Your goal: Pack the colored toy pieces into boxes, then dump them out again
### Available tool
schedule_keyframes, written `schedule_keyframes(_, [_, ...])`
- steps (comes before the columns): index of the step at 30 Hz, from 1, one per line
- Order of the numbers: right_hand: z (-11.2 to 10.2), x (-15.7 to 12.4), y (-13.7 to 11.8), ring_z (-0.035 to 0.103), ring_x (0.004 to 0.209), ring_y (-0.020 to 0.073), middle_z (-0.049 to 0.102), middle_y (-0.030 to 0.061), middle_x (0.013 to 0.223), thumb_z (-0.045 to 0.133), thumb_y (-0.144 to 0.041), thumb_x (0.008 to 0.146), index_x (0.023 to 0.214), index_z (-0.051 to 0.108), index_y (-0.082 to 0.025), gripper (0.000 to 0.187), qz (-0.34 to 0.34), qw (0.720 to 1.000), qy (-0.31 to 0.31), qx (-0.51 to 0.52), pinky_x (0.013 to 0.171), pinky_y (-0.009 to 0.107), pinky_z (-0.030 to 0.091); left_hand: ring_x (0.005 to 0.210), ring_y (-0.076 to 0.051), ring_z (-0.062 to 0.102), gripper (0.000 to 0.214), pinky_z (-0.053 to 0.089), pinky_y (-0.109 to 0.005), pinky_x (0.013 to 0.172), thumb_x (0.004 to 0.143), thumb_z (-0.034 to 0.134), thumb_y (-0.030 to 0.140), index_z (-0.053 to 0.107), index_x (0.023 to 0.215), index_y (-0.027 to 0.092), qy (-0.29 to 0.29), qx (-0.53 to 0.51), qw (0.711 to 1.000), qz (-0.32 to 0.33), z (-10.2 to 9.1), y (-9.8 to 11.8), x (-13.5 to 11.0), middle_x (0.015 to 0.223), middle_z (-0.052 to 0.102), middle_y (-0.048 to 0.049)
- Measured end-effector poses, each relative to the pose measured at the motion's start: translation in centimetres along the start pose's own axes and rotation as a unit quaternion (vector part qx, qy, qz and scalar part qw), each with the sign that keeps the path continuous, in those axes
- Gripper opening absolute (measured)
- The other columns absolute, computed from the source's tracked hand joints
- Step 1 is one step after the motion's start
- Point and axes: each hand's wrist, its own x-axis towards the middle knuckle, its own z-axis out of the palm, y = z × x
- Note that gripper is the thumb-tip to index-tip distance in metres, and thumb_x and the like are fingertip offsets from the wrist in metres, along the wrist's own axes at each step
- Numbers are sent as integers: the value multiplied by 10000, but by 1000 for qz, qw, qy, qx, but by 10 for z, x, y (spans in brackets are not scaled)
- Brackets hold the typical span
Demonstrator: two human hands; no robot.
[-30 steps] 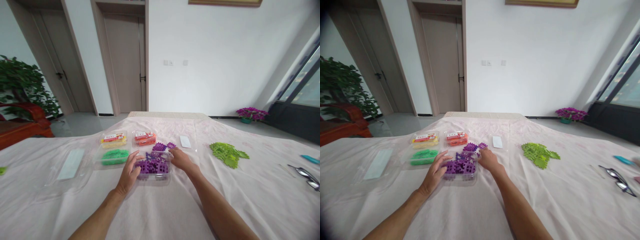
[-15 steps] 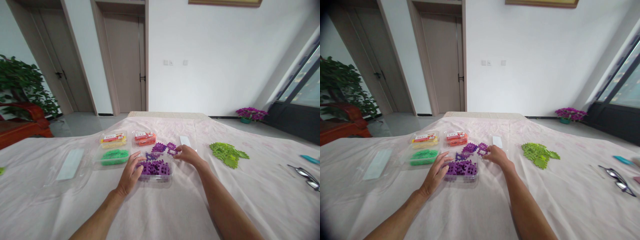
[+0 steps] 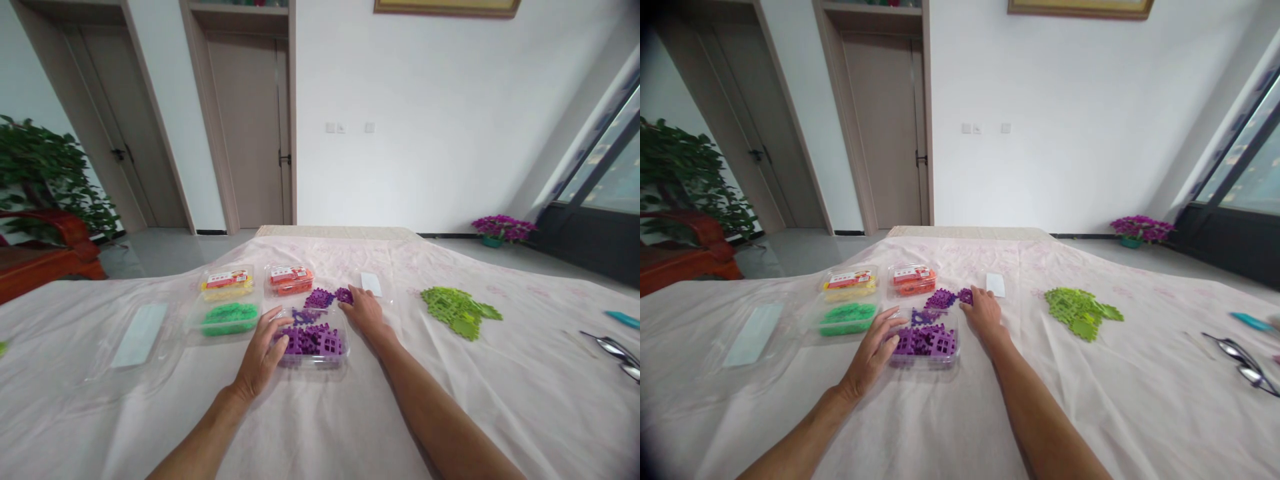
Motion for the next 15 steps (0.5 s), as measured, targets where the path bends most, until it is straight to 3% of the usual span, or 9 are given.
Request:
schedule_keyframes(8, [2,7,-2,622,1070,258,700,123,1133,607,-408,881,1249,624,-182,432,22,1000,-3,8,884,308,431,1394,-280,363,358,306,-507,1163,955,458,408,609,1236,246,-1,-12,1000,-7,0,0,-1,1453,421,-103])
schedule_keyframes(15, [-4,1,3,668,1051,267,727,97,1122,636,-418,854,1199,670,-181,420,18,987,37,154,882,338,488,1396,-254,357,378,245,-495,1201,982,407,411,597,1262,242,11,-15,1000,4,0,2,1,1437,448,-94])
